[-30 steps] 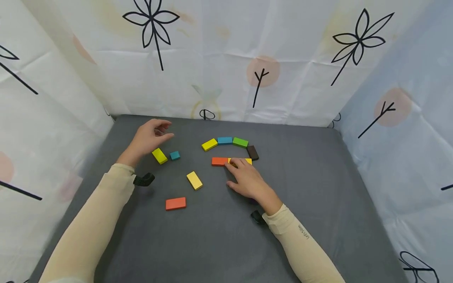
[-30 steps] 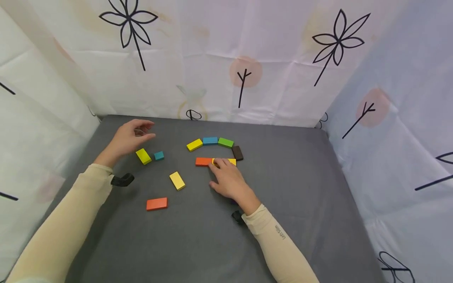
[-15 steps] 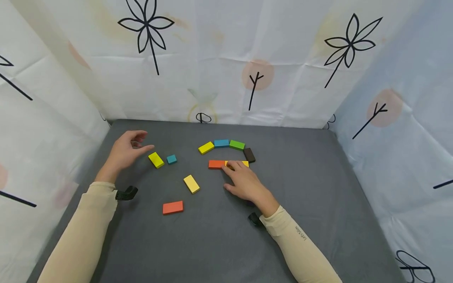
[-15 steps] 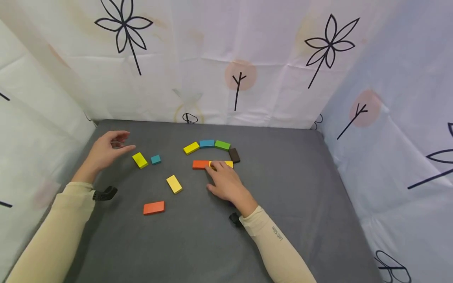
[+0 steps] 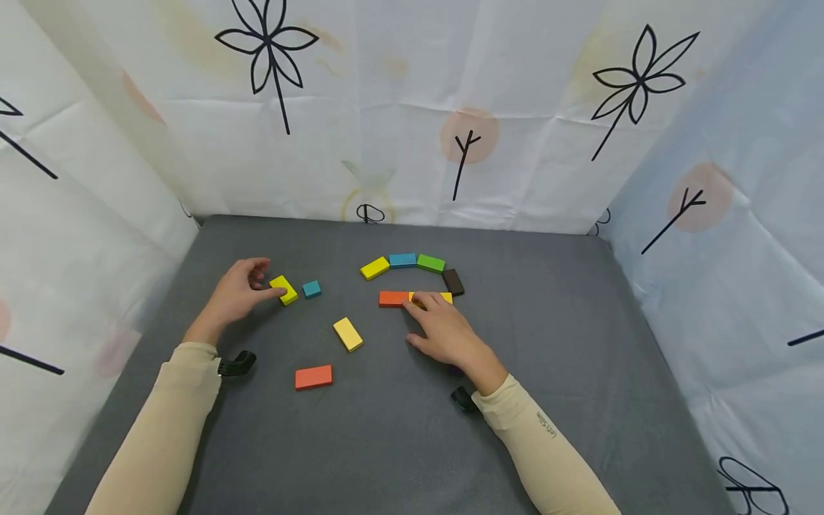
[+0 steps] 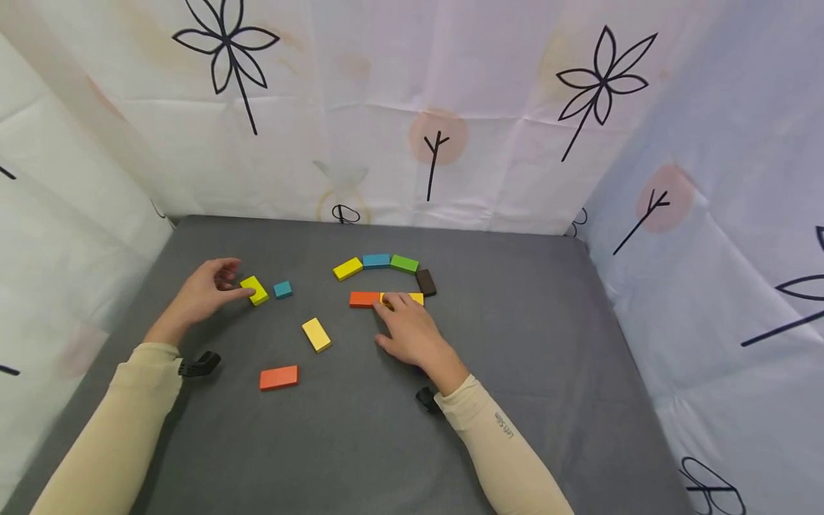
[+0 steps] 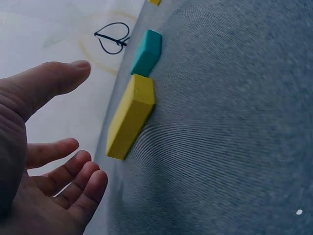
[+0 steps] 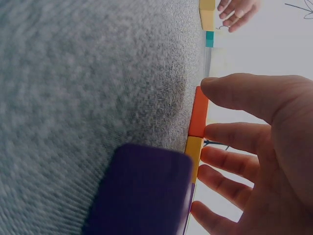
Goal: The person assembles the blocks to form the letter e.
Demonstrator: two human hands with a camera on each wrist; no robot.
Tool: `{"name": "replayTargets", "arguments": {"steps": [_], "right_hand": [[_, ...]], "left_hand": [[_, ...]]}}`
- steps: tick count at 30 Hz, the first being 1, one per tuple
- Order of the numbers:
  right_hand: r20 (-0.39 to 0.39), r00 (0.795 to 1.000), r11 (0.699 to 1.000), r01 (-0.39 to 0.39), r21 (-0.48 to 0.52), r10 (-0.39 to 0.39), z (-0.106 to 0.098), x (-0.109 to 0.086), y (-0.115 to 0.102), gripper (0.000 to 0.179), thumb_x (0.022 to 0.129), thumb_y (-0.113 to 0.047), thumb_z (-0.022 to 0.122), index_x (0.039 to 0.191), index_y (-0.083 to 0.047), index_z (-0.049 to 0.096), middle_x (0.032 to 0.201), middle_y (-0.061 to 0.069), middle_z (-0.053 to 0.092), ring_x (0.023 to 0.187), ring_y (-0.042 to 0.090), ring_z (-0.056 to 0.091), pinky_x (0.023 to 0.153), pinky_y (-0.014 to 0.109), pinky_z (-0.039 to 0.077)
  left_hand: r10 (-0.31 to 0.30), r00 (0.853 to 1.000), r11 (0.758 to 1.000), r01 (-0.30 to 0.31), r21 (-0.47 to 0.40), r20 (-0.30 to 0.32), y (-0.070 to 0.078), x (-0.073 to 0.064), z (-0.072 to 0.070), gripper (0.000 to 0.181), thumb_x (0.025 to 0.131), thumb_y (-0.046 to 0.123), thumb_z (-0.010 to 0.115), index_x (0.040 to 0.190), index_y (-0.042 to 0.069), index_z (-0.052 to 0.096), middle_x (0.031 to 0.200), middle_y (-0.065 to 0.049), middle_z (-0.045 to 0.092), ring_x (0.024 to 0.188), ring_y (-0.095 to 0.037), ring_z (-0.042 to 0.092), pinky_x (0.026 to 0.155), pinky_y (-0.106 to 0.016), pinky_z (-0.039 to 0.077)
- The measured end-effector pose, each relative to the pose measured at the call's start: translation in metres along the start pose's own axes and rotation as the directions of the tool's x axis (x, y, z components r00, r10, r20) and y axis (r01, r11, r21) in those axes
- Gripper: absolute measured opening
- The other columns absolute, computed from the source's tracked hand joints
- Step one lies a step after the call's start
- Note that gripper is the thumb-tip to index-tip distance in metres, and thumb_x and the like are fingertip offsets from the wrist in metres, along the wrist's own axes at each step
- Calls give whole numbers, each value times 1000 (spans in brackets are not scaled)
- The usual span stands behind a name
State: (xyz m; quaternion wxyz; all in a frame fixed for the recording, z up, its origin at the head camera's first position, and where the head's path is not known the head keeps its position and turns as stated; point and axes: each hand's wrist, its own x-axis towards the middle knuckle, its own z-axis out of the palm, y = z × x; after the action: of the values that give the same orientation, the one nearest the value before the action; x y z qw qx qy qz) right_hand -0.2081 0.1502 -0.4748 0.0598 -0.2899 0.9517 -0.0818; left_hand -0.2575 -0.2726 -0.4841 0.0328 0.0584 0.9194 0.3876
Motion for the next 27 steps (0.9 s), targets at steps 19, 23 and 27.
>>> {"name": "replayTargets", "arguments": {"steps": [19,23,27], "right_hand": [[-6,1000,1000,9,19,-9,-1,-1,1,67,104,-33,76,163,-11,51,161,13,48,148,31,42,120,49,39],[-14,1000,1000,15,17,-15,0,-1,2,68,104,-33,77,163,-11,51,160,13,48,148,31,43,120,49,40],[-14,1000,1000,17,16,-17,1,-1,3,68,104,-34,76,163,-11,50,160,13,48,148,31,42,120,49,40]], "left_hand": [[0,999,995,-5,104,50,-9,6,15,71,97,19,81,150,-15,49,138,-33,49,120,-46,51,104,-63,44],[12,999,993,-17,116,44,-11,5,14,65,97,17,81,146,-15,53,133,-31,51,115,-45,52,100,-62,46],[17,999,992,-22,125,44,-13,5,14,63,97,16,81,145,-14,54,132,-31,52,113,-45,53,99,-61,47]]}}
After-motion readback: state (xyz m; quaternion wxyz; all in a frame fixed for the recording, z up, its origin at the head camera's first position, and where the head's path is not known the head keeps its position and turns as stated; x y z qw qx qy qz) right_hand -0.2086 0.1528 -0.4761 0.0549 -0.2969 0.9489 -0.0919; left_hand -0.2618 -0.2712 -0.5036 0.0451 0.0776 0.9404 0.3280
